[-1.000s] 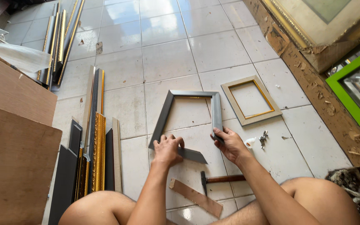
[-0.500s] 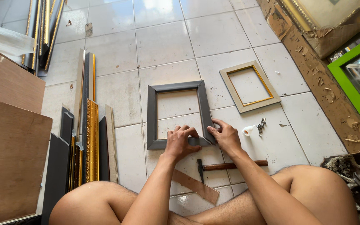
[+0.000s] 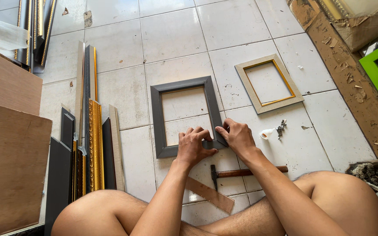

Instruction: The person assembles a picture frame by joining four mitered frame pieces on the floor. They apply glue to the corners, press the joints together, and use a hammer to tap the corners for alignment. The person completes the rectangular frame and sets it on the floor.

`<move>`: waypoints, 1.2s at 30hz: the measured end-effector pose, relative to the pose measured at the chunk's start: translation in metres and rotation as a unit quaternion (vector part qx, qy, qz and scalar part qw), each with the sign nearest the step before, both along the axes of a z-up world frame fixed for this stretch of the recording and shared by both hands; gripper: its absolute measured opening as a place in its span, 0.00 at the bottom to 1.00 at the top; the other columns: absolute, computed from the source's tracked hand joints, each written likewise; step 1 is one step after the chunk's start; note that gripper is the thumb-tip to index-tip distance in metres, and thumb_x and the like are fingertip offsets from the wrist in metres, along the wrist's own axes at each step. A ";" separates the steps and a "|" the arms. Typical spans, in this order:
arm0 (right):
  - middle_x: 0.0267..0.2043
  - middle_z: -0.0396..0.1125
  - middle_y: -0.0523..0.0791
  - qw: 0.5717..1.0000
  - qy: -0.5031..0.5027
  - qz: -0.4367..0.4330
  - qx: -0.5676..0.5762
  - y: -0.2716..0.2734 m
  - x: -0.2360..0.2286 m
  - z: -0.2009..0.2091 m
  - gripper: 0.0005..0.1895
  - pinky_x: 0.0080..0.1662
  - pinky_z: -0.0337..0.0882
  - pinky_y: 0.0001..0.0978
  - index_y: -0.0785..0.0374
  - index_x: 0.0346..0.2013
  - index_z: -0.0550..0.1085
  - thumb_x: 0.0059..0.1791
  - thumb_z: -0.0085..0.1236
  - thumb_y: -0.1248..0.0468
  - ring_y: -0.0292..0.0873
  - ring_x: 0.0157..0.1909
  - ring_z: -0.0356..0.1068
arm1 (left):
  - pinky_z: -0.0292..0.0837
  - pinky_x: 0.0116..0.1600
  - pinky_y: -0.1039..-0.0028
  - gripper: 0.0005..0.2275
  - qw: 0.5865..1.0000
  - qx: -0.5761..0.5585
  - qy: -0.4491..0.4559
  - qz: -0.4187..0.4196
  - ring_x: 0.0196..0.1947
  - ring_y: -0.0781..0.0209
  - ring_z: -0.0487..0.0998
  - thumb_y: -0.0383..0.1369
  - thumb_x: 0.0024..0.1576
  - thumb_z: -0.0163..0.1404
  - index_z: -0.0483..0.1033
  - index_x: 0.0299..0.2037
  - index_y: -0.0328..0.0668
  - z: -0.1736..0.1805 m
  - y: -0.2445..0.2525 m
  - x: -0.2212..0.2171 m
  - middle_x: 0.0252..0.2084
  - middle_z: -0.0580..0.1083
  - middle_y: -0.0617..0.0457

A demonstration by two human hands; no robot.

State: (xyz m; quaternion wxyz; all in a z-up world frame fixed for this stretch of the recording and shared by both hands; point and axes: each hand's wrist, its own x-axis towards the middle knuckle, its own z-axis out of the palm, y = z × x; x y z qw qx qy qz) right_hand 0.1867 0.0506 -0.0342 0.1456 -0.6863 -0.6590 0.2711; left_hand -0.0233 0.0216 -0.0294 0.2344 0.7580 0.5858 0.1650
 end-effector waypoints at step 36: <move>0.39 0.80 0.54 0.994 -0.066 0.028 -0.083 -0.013 0.000 0.037 0.27 0.50 0.80 0.58 0.50 0.47 0.84 0.64 0.44 0.38 0.63 0.50 0.83 | 0.63 0.68 0.44 0.31 0.999 0.022 -0.018 -0.030 0.58 0.54 0.75 0.53 0.35 0.69 0.72 0.49 0.66 -0.028 0.016 0.017 0.43 0.73 0.62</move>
